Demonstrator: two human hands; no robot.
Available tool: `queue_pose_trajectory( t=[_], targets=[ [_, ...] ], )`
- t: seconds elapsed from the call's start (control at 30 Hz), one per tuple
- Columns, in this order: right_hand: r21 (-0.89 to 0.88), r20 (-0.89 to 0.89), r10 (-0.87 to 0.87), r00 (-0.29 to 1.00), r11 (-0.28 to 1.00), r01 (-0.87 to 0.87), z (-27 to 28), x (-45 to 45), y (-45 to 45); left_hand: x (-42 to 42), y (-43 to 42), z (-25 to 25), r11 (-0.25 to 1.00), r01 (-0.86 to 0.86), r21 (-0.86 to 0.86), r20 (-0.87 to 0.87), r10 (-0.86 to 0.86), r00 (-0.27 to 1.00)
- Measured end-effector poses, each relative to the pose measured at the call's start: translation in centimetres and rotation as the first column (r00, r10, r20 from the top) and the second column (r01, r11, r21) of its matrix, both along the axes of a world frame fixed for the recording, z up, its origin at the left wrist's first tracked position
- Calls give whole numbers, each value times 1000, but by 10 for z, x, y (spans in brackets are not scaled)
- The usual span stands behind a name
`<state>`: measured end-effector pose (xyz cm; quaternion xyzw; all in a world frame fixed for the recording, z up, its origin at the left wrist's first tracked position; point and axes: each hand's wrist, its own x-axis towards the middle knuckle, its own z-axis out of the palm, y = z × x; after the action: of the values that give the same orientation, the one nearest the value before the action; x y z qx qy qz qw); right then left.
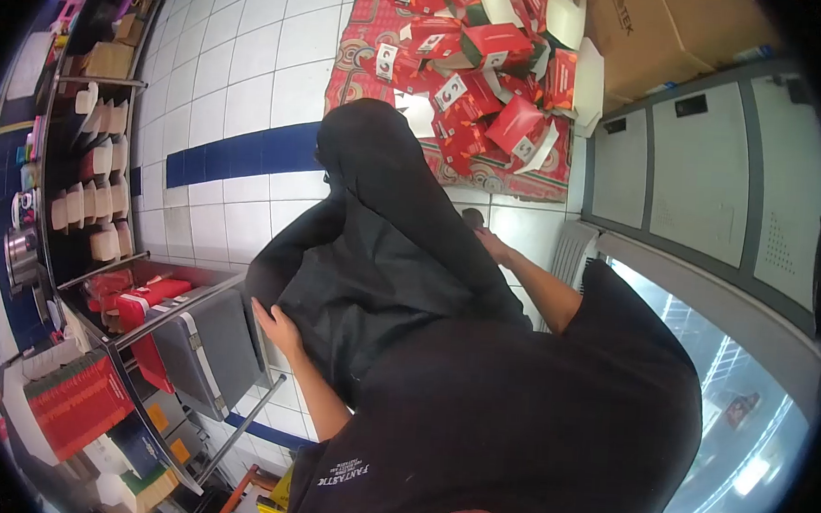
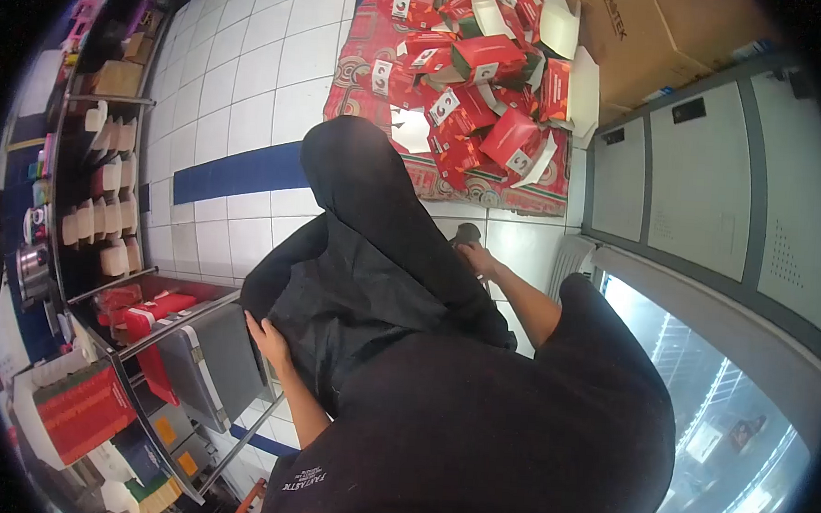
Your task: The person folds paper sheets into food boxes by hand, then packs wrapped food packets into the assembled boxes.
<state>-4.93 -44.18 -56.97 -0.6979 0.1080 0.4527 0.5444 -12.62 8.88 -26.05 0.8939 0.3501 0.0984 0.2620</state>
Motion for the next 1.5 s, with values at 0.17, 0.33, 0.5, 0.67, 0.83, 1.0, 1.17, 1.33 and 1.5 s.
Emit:
queue_pose_trajectory(
  t=[0.17, 0.33, 0.5, 0.67, 0.83, 1.0, 1.17, 1.33, 1.5],
  targets=[
    [2, -103, -198, 975, 980, 199, 13, 11, 1, 23, -18, 26, 990, 127, 69, 64, -131, 989],
    [153, -28, -324, 946, 934, 324, -44, -11, 4, 64, -57, 52, 977, 193, 95, 25, -196, 980],
    [-46, -105, -285, 953, 959, 281, 21, 5, -9, 143, -78, 72, 961, 265, 77, -146, -252, 957],
    [-168, -288, -606, 742, 795, 583, 48, 74, -21, 290, -46, 44, 879, 477, -18, -439, -435, 786],
    [-45, -214, -946, 242, 257, 965, -12, 147, -41, 477, -43, -125, 539, 595, -596, -356, -842, 406],
    [-66, -60, -988, 146, 149, 987, -58, 238, -48, 582, -105, -383, 419, 536, -733, -188, -882, 432],
    [14, -169, -973, 158, 158, 987, -86, 276, -35, 546, -199, -469, 713, 495, -497, -40, -589, 807],
    [10, -81, -991, 105, 105, 994, -108, 313, -34, 560, -221, -474, 782, 367, -504, -41, -445, 894],
    [85, 14, -996, 85, 86, 993, -115, 371, -38, 584, -221, -491, 806, 299, -511, -227, -462, 857]
  ],
)
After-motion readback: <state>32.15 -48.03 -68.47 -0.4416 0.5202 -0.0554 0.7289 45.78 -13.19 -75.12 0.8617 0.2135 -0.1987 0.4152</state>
